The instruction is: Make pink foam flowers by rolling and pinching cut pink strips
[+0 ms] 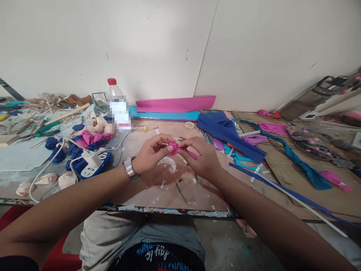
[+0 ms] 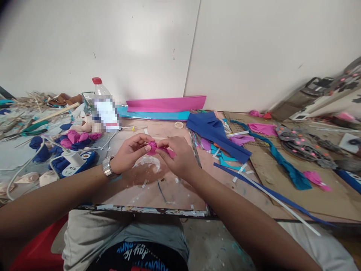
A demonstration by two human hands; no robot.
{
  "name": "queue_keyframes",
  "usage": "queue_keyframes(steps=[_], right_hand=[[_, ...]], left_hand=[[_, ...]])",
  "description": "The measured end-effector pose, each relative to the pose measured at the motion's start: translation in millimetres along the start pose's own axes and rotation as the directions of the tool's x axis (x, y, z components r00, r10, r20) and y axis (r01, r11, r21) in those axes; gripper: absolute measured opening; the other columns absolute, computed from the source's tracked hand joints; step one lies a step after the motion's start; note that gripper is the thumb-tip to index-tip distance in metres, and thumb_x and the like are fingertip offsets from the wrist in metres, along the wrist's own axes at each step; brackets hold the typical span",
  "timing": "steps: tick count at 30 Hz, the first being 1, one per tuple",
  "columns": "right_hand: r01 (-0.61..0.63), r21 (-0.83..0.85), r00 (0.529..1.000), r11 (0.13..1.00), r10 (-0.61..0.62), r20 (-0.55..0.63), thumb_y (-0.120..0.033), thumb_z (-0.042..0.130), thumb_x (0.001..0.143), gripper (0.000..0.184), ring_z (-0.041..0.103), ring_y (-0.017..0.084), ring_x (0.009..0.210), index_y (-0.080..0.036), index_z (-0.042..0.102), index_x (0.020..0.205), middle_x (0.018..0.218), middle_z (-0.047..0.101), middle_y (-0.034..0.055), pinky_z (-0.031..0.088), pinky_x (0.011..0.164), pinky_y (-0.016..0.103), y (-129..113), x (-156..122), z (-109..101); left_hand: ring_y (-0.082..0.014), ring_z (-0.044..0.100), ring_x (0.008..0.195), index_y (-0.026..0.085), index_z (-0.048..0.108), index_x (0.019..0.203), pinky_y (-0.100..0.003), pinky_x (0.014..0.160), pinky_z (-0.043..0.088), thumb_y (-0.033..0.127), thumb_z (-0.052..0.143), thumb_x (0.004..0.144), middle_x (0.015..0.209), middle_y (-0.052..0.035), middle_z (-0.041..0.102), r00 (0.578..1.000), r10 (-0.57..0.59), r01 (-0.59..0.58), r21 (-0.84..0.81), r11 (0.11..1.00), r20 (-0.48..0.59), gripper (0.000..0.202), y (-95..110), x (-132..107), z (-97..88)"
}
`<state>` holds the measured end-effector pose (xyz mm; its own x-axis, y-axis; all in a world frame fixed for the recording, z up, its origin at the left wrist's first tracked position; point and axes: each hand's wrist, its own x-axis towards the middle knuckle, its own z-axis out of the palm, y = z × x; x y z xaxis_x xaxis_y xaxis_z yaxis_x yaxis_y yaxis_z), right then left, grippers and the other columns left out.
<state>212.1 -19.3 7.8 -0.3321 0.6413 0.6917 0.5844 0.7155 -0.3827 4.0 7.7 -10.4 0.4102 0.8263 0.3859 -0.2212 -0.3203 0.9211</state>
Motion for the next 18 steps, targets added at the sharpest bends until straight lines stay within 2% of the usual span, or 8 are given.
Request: queue_keyframes(steps=[7, 12, 18], right_hand=[[0.015, -0.011, 1.000, 1.000, -0.015, 0.000, -0.027, 0.068, 0.094, 0.007, 0.065, 0.020, 0.080, -0.023, 0.067, 0.089, 0.083, 0.073, 0.0024, 0.047, 0.079, 0.037, -0.9, 0.4, -0.2], [-0.010, 0.016, 1.000, 1.000, 0.010, 0.004, -0.026, 0.068, 0.094, 0.007, 0.064, 0.020, 0.078, -0.023, 0.067, 0.088, 0.082, 0.073, 0.0019, 0.047, 0.077, 0.036, -2.7, 0.6, -0.3], [0.002, 0.028, 1.000, 1.000, -0.002, 0.012, -0.025, 0.063, 0.096, 0.007, 0.065, 0.021, 0.081, -0.023, 0.067, 0.091, 0.085, 0.073, 0.0031, 0.047, 0.078, 0.037, -3.6, 0.8, -1.6]], left_hand=[[-0.0157, 0.069, 0.091, 0.017, 0.069, 0.107, -0.028, 0.082, 0.057, 0.034, 0.076, 0.088, 0.104, -0.0075, 0.073, 1.000, 0.008, -0.008, 0.010, 1.000, 0.025, 0.026, 0.8, -1.1, 1.7], [-0.0156, 0.068, 0.090, 0.016, 0.069, 0.104, -0.029, 0.083, 0.056, 0.032, 0.079, 0.085, 0.101, -0.0075, 0.072, 1.000, 0.023, -0.023, 0.040, 0.999, 0.013, 0.027, 1.4, -0.7, 2.4], [-0.0151, 0.069, 0.088, 0.017, 0.069, 0.105, -0.029, 0.082, 0.056, 0.029, 0.079, 0.085, 0.099, -0.0068, 0.074, 0.998, 0.033, -0.033, -0.003, 0.999, 0.057, 0.025, -1.1, 0.0, -2.2]])
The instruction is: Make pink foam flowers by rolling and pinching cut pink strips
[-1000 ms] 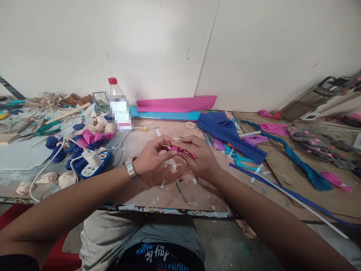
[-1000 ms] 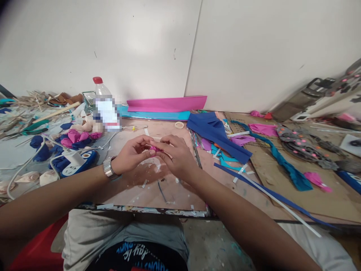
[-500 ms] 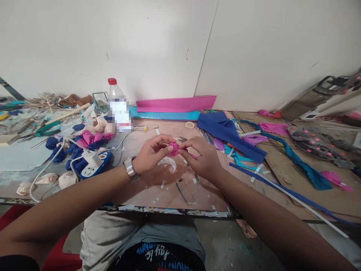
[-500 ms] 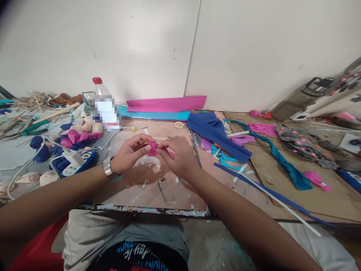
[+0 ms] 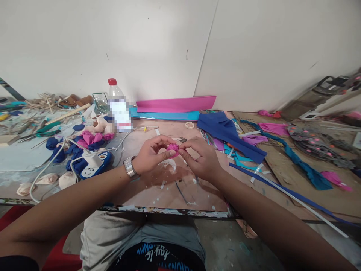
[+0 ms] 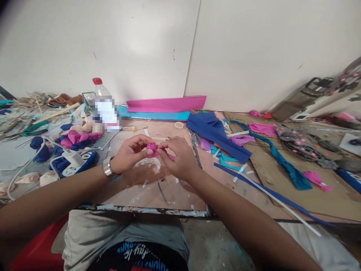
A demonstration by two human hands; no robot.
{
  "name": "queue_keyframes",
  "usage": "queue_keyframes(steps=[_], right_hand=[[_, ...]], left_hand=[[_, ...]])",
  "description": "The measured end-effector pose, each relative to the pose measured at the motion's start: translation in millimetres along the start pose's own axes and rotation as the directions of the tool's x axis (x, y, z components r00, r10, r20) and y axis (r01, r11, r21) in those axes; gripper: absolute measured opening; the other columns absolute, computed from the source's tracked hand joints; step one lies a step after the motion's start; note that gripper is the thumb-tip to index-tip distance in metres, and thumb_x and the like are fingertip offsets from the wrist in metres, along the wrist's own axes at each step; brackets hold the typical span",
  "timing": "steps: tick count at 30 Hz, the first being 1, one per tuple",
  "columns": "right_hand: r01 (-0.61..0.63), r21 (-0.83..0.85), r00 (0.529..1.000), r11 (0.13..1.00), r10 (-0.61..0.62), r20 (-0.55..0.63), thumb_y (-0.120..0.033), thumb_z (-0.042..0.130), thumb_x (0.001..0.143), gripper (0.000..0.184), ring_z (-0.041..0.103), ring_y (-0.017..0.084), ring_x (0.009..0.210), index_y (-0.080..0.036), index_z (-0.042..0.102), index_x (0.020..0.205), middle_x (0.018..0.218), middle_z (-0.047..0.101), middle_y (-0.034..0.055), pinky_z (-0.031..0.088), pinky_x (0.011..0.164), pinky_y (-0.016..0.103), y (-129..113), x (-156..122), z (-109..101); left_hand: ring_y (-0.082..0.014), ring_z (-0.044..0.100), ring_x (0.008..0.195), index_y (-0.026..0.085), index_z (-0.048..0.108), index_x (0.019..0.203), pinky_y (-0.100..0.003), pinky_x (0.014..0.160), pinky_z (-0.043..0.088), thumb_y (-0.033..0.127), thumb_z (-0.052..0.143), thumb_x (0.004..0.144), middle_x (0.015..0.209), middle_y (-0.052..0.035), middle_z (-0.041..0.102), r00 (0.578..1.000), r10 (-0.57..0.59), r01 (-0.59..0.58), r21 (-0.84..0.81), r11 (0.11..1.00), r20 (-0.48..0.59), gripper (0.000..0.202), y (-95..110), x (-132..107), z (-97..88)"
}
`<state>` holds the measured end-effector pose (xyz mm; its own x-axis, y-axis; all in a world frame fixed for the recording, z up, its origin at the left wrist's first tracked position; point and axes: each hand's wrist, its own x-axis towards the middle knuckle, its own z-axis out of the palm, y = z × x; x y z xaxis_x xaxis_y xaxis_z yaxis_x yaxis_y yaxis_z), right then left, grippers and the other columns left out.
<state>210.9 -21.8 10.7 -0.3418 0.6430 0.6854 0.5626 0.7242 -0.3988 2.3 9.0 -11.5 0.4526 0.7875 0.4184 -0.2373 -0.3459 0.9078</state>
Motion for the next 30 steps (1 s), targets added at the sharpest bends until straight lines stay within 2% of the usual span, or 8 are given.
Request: queue_keyframes(steps=[6, 10, 13, 15, 18, 26, 30], right_hand=[[0.029, -0.012, 0.998, 1.000, -0.030, -0.054, -0.025, 0.068, 0.093, 0.003, 0.066, 0.022, 0.086, -0.023, 0.066, 0.091, 0.090, 0.073, 0.0037, 0.049, 0.082, 0.039, 2.0, 0.2, 0.1], [0.051, -0.016, 0.997, 0.999, -0.051, -0.053, -0.026, 0.068, 0.094, 0.002, 0.067, 0.022, 0.089, -0.024, 0.067, 0.095, 0.093, 0.074, 0.0041, 0.050, 0.083, 0.039, 2.2, 0.0, 0.6], [0.070, -0.012, 0.995, 0.997, -0.071, -0.064, -0.025, 0.068, 0.095, 0.003, 0.067, 0.022, 0.089, -0.023, 0.066, 0.095, 0.093, 0.074, 0.0044, 0.051, 0.083, 0.038, 1.4, 0.4, 1.1], [0.067, -0.013, 0.995, 0.998, -0.068, -0.069, -0.026, 0.068, 0.095, 0.004, 0.067, 0.022, 0.088, -0.023, 0.066, 0.094, 0.093, 0.074, 0.0044, 0.051, 0.083, 0.038, 1.1, 0.7, 1.2], [0.058, -0.021, 0.996, 0.998, -0.059, -0.065, -0.028, 0.068, 0.095, 0.005, 0.067, 0.022, 0.088, -0.023, 0.067, 0.093, 0.092, 0.074, 0.0046, 0.051, 0.082, 0.039, 1.1, 0.6, 0.8], [0.002, -0.030, 1.000, 1.000, -0.003, -0.028, -0.031, 0.065, 0.096, 0.009, 0.067, 0.023, 0.087, -0.024, 0.067, 0.091, 0.090, 0.074, 0.0050, 0.051, 0.082, 0.039, 0.6, -0.5, 1.6], [0.002, -0.020, 1.000, 1.000, -0.003, -0.016, -0.032, 0.066, 0.096, 0.009, 0.069, 0.023, 0.090, -0.024, 0.068, 0.093, 0.093, 0.075, 0.0055, 0.052, 0.084, 0.039, 0.0, -0.4, 2.3]], left_hand=[[-0.0173, 0.068, 0.094, 0.019, 0.073, 0.106, -0.032, 0.083, 0.057, 0.029, 0.079, 0.085, 0.105, -0.0085, 0.074, 0.999, 0.024, -0.025, 0.014, 1.000, 0.028, 0.024, 0.5, 2.2, -1.9], [-0.0175, 0.065, 0.097, 0.019, 0.076, 0.106, -0.032, 0.086, 0.054, 0.030, 0.078, 0.086, 0.107, -0.0088, 0.071, 0.996, 0.081, -0.084, 0.098, 0.992, 0.034, 0.023, 3.8, 4.7, -3.6], [-0.0175, 0.066, 0.093, 0.019, 0.074, 0.110, -0.032, 0.083, 0.054, 0.033, 0.075, 0.089, 0.106, -0.0094, 0.072, 0.998, 0.039, -0.045, 0.102, 0.994, 0.056, 0.025, 5.1, 4.4, -3.6], [-0.0172, 0.067, 0.092, 0.019, 0.071, 0.114, -0.031, 0.082, 0.054, 0.035, 0.074, 0.090, 0.107, -0.0094, 0.072, 0.999, 0.013, -0.016, 0.080, 0.997, 0.035, 0.029, 4.4, 3.4, -2.9], [-0.0168, 0.068, 0.092, 0.018, 0.068, 0.110, -0.030, 0.083, 0.053, 0.035, 0.074, 0.090, 0.103, -0.0082, 0.073, 0.999, 0.039, -0.038, 0.087, 0.995, -0.009, 0.027, 2.2, 2.2, -2.0], [-0.0187, 0.065, 0.093, 0.018, 0.070, 0.101, -0.034, 0.089, 0.048, 0.036, 0.084, 0.080, 0.100, -0.0080, 0.073, 0.995, 0.080, -0.058, 0.300, 0.952, -0.061, 0.032, -0.3, 1.6, -2.5], [-0.0180, 0.064, 0.093, 0.017, 0.068, 0.100, -0.034, 0.088, 0.049, 0.035, 0.079, 0.084, 0.099, -0.0082, 0.072, 0.993, 0.070, -0.043, 0.269, 0.962, -0.092, 0.027, -0.2, 2.0, -1.6]])
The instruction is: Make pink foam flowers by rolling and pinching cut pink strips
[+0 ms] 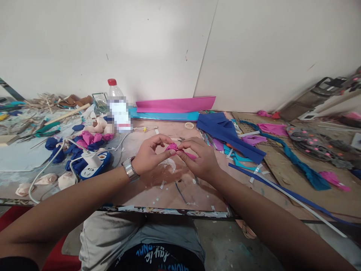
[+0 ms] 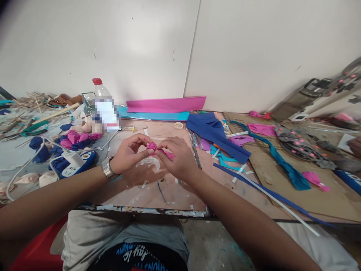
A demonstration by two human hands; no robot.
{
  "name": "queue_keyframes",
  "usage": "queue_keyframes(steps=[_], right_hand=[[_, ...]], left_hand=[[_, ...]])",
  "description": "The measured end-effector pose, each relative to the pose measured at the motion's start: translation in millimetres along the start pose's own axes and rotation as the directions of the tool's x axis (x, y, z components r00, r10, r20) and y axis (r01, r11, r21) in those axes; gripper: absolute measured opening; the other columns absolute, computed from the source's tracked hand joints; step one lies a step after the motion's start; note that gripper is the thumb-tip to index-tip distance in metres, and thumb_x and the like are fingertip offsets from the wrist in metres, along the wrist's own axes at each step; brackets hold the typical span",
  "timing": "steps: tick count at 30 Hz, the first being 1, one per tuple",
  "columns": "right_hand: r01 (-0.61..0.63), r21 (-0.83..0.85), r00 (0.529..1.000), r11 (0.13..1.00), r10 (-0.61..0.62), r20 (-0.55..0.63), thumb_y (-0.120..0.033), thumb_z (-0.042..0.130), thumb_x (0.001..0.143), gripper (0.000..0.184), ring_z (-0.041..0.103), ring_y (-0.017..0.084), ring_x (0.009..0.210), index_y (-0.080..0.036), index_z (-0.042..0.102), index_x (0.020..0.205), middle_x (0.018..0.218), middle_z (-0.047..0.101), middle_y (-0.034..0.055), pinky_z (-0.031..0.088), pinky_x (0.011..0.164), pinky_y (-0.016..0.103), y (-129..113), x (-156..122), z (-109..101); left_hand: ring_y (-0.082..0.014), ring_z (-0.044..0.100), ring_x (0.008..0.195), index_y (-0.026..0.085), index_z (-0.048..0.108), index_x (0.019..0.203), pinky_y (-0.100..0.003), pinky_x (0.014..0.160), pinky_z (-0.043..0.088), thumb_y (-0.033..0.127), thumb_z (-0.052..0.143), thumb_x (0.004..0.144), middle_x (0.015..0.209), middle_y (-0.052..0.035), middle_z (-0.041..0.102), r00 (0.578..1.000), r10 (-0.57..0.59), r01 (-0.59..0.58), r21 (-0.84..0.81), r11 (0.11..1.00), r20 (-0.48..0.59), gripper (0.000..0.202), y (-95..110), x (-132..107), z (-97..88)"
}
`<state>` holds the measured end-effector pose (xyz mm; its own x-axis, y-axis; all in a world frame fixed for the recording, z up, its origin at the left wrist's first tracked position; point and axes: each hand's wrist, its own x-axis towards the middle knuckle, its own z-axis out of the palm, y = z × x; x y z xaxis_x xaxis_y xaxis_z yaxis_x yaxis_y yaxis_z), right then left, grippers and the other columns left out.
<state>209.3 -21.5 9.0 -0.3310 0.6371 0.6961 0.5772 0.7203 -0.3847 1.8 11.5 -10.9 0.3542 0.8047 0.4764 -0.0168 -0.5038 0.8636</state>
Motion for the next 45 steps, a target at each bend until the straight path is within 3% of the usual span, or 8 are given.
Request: queue_keyframes(steps=[10, 19, 28, 33, 45], right_hand=[[0.045, -0.045, 0.999, 0.998, -0.046, -0.026, -0.029, 0.067, 0.096, 0.008, 0.070, 0.023, 0.090, -0.024, 0.072, 0.098, 0.095, 0.077, 0.0062, 0.053, 0.084, 0.040, 3.1, -0.9, -0.5], [0.051, -0.047, 0.999, 0.998, -0.051, -0.012, -0.027, 0.064, 0.096, 0.006, 0.069, 0.023, 0.090, -0.024, 0.068, 0.093, 0.091, 0.075, 0.0051, 0.052, 0.083, 0.039, 2.3, -0.7, -0.3], [0.054, -0.039, 0.998, 0.998, -0.055, -0.031, -0.025, 0.064, 0.095, 0.005, 0.068, 0.022, 0.089, -0.024, 0.067, 0.091, 0.090, 0.074, 0.0047, 0.051, 0.083, 0.039, -0.1, -1.4, -0.8], [0.051, -0.048, 0.998, 0.998, -0.053, -0.037, -0.025, 0.063, 0.095, 0.005, 0.068, 0.023, 0.089, -0.025, 0.066, 0.091, 0.090, 0.074, 0.0048, 0.052, 0.082, 0.039, -0.3, -1.4, -0.5], [0.035, -0.057, 0.999, 0.998, -0.037, -0.028, -0.030, 0.066, 0.095, 0.009, 0.068, 0.022, 0.085, -0.024, 0.066, 0.089, 0.088, 0.074, 0.0042, 0.051, 0.080, 0.039, 0.4, -1.3, 1.3]], left_hand=[[-0.0170, 0.067, 0.092, 0.016, 0.069, 0.102, -0.032, 0.087, 0.053, 0.030, 0.076, 0.087, 0.100, -0.0079, 0.074, 1.000, -0.025, 0.027, -0.116, 0.993, 0.016, 0.022, 1.3, -0.3, -0.7], [-0.0207, 0.069, 0.097, 0.017, 0.075, 0.102, -0.034, 0.086, 0.054, 0.032, 0.078, 0.085, 0.103, -0.0102, 0.077, 0.999, -0.028, 0.029, -0.064, 0.998, 0.022, 0.023, 5.8, 1.6, -0.9], [-0.0161, 0.067, 0.085, 0.017, 0.075, 0.107, -0.030, 0.077, 0.053, 0.035, 0.078, 0.085, 0.106, -0.0094, 0.075, 0.991, -0.119, 0.125, -0.148, 0.981, 0.054, 0.028, 3.5, 1.3, -0.4], [-0.0161, 0.066, 0.086, 0.018, 0.074, 0.106, -0.029, 0.078, 0.053, 0.035, 0.076, 0.087, 0.102, -0.0082, 0.073, 0.995, -0.083, 0.092, -0.169, 0.981, 0.056, 0.026, 4.1, 1.4, 0.2], [-0.0181, 0.066, 0.092, 0.017, 0.070, 0.105, -0.032, 0.082, 0.053, 0.035, 0.073, 0.090, 0.103, -0.0095, 0.072, 0.996, 0.006, -0.003, -0.026, 1.000, 0.090, 0.023, 4.1, -0.6, -0.6]])
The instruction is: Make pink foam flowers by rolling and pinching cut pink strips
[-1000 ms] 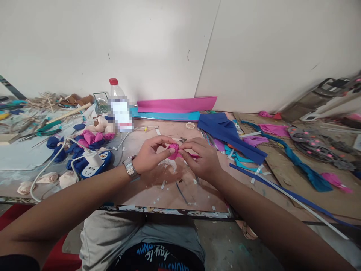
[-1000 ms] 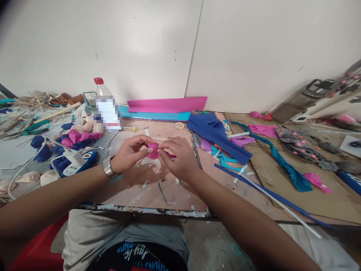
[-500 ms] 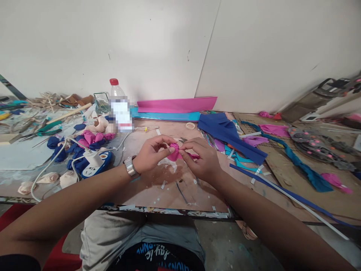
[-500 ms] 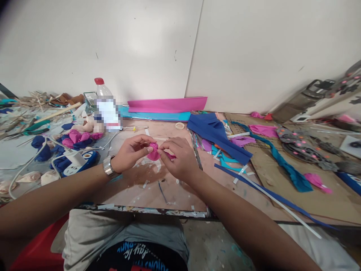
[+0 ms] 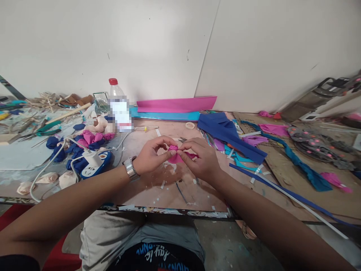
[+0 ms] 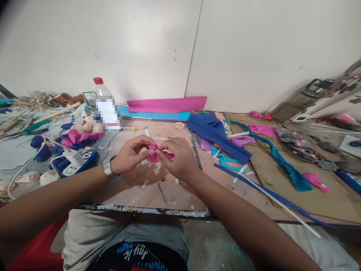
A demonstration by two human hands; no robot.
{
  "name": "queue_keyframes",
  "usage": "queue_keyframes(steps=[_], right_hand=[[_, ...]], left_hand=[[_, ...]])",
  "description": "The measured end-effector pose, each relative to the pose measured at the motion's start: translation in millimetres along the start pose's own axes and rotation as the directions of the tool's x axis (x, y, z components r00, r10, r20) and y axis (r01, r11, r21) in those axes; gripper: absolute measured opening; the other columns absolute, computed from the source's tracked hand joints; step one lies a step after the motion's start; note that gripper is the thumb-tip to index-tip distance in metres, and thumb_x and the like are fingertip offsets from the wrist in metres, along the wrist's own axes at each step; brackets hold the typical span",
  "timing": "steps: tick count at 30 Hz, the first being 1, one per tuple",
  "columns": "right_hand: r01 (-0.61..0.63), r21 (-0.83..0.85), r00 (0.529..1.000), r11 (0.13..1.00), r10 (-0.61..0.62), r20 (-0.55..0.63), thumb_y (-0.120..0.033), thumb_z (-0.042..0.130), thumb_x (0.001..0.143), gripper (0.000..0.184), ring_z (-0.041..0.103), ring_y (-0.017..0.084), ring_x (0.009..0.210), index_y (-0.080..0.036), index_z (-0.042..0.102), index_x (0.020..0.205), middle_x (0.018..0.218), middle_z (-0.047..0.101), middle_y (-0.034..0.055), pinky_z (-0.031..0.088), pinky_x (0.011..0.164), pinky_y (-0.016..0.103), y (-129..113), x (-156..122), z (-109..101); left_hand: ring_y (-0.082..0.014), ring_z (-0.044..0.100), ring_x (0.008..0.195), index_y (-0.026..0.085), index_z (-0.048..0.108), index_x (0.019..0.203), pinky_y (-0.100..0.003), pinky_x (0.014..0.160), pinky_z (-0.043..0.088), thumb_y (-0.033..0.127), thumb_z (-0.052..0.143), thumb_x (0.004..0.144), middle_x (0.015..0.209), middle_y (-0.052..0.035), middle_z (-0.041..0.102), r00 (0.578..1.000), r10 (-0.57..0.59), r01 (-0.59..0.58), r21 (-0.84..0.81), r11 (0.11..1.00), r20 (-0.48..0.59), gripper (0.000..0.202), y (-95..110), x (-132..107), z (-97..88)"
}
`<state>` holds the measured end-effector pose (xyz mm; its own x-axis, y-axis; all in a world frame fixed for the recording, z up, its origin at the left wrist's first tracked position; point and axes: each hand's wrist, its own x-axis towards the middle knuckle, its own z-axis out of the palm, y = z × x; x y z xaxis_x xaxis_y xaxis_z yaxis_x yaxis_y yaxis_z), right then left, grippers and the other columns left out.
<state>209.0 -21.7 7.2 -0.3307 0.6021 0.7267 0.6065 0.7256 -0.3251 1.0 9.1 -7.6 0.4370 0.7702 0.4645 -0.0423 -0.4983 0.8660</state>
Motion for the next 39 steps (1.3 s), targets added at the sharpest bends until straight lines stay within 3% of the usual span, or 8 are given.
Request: queue_keyframes(steps=[7, 16, 21, 25, 28, 33, 36, 39], right_hand=[[0.008, 0.020, 1.000, 1.000, -0.008, 0.011, -0.033, 0.066, 0.097, 0.010, 0.069, 0.022, 0.086, -0.024, 0.068, 0.092, 0.090, 0.075, 0.0044, 0.051, 0.081, 0.038, 1, 1, -1], [0.012, 0.021, 1.000, 1.000, -0.012, 0.003, -0.035, 0.067, 0.097, 0.014, 0.067, 0.021, 0.084, -0.022, 0.068, 0.090, 0.086, 0.073, 0.0040, 0.050, 0.080, 0.036, 2, 0, -1], [-0.029, 0.024, 1.000, 0.999, 0.029, 0.004, -0.038, 0.069, 0.095, 0.019, 0.065, 0.021, 0.080, -0.022, 0.067, 0.086, 0.083, 0.071, 0.0034, 0.048, 0.078, 0.036, 3, 1, -1], [-0.060, 0.057, 0.997, 0.997, 0.057, 0.056, -0.038, 0.068, 0.095, 0.017, 0.065, 0.021, 0.085, -0.022, 0.068, 0.101, 0.091, 0.070, 0.0042, 0.048, 0.082, 0.037, 4, 2, -2], [-0.013, 0.053, 0.991, 0.999, 0.006, 0.135, -0.036, 0.064, 0.098, 0.023, 0.064, 0.023, 0.094, -0.023, 0.067, 0.117, 0.098, 0.068, 0.0059, 0.047, 0.087, 0.039, 4, 2, -2], [0.040, 0.046, 0.982, 0.998, -0.048, 0.182, -0.034, 0.053, 0.103, 0.027, 0.062, 0.026, 0.107, -0.024, 0.067, 0.123, 0.112, 0.065, 0.0101, 0.046, 0.093, 0.042, 5, 1, 0], [0.003, 0.076, 0.993, 0.997, -0.013, 0.121, -0.034, 0.055, 0.102, 0.024, 0.062, 0.026, 0.108, -0.023, 0.065, 0.120, 0.114, 0.066, 0.0105, 0.047, 0.095, 0.043, 6, 0, 0], [-0.035, 0.076, 0.999, 0.996, 0.033, 0.030, -0.034, 0.060, 0.099, 0.020, 0.063, 0.026, 0.102, -0.023, 0.064, 0.115, 0.107, 0.068, 0.0089, 0.049, 0.091, 0.042, 8, 1, -1]], left_hand=[[-0.0168, 0.064, 0.090, 0.018, 0.069, 0.107, -0.030, 0.081, 0.051, 0.033, 0.072, 0.091, 0.103, -0.0082, 0.070, 1.000, -0.017, 0.016, -0.042, 0.999, -0.016, 0.023, 0, 1, -2.6], [-0.0153, 0.065, 0.090, 0.016, 0.067, 0.104, -0.028, 0.082, 0.051, 0.031, 0.070, 0.093, 0.100, -0.0073, 0.071, 0.999, -0.014, 0.019, -0.112, 0.993, 0.043, 0.020, -3, -1, -4.2], [-0.0175, 0.068, 0.098, 0.017, 0.068, 0.111, -0.029, 0.084, 0.051, 0.032, 0.069, 0.094, 0.109, -0.0098, 0.073, 0.997, 0.008, 0.002, -0.126, 0.992, 0.073, 0.023, -2, -1, -3.0], [-0.0190, 0.068, 0.103, 0.020, 0.059, 0.122, -0.030, 0.086, 0.051, 0.034, 0.068, 0.095, 0.113, -0.0103, 0.072, 0.993, -0.066, 0.085, -0.209, 0.974, 0.097, 0.033, 1, -2, 0.1], [-0.0183, 0.069, 0.100, 0.023, 0.049, 0.129, -0.030, 0.085, 0.052, 0.037, 0.067, 0.095, 0.112, -0.0090, 0.073, 0.983, -0.121, 0.157, -0.292, 0.943, 0.136, 0.041, 4, -4, 2.9], [-0.0188, 0.068, 0.097, 0.023, 0.047, 0.132, -0.031, 0.085, 0.052, 0.041, 0.070, 0.093, 0.107, -0.0079, 0.072, 0.979, -0.142, 0.184, -0.330, 0.926, 0.148, 0.049, 7, -5, 7.0], [-0.0186, 0.066, 0.101, 0.023, 0.051, 0.127, -0.031, 0.088, 0.050, 0.043, 0.072, 0.090, 0.110, -0.0075, 0.069, 0.985, -0.149, 0.171, -0.331, 0.928, 0.091, 0.047, 2, -2, 6.8], [-0.0130, 0.059, 0.086, 0.021, 0.057, 0.103, -0.026, 0.080, 0.047, 0.044, 0.074, 0.088, 0.095, -0.0014, 0.063, 0.984, -0.158, 0.128, -0.293, 0.947, -0.081, 0.033, -6, 2, 3.2]])
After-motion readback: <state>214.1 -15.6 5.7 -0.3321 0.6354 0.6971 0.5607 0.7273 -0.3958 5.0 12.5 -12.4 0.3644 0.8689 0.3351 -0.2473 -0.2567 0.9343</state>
